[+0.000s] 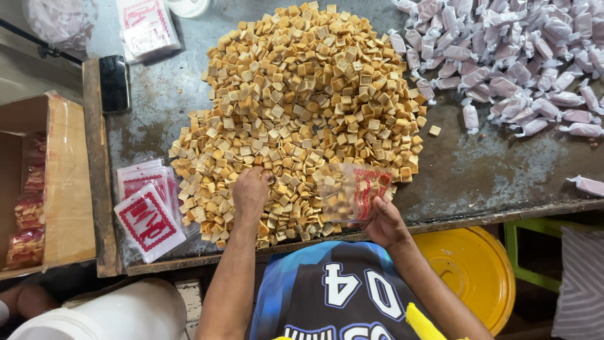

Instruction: The person fills plastic packets with small square snacks by hand from a large pile on a metal table and then seals the packets by hand.

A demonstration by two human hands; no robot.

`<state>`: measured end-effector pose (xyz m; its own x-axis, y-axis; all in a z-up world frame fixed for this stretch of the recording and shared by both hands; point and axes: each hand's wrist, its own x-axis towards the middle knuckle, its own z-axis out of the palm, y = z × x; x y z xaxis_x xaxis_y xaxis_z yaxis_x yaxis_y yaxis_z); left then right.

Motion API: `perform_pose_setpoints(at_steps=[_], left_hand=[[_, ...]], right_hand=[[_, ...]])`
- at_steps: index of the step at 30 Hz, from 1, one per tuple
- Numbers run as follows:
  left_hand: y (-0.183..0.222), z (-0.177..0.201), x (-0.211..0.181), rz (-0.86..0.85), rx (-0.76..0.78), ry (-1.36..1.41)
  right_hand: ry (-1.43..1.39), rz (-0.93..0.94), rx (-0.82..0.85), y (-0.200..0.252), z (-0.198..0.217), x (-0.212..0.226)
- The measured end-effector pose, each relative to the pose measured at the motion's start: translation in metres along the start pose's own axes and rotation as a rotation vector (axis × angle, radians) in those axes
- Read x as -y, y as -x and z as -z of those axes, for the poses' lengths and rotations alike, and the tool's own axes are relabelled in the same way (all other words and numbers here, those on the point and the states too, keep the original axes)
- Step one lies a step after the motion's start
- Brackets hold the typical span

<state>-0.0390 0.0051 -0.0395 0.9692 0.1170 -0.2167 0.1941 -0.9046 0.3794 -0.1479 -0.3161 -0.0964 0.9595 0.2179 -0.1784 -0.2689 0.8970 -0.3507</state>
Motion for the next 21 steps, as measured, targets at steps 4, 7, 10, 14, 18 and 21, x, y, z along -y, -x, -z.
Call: perform_pose_setpoints(at_steps=[4, 7, 10, 14, 18, 21], left_hand=[[-0.003, 0.005, 0.007, -0.045, -0.062, 0.072], [0.001, 0.018, 0.019, 0.050, -0.022, 0.168], [-0.001, 0.038, 0.029, 0.314, 0.128, 1.246], [-0.001, 0.051, 0.020, 0.298, 0.384, 1.773], [-0.018, 0.032, 0.002, 0.330, 0.510, 1.924], [-0.020, 0.045, -0.010, 0.378, 0.507, 1.799]], right_hand=[[0.007, 0.005, -0.014, 0.001, -0.019, -0.006], [-0.004, 0.009, -0.022, 0.004, -0.038, -0.012], [-0.025, 0.042, 0.014, -0.003, -0.098, -0.011], [0.020, 0.073, -0.029, -0.006, -0.060, -0.039], [0.043, 0.071, -0.015, -0.006, -0.053, -0.057], [0.026, 0.084, 0.039, -0.008, -0.123, -0.041]])
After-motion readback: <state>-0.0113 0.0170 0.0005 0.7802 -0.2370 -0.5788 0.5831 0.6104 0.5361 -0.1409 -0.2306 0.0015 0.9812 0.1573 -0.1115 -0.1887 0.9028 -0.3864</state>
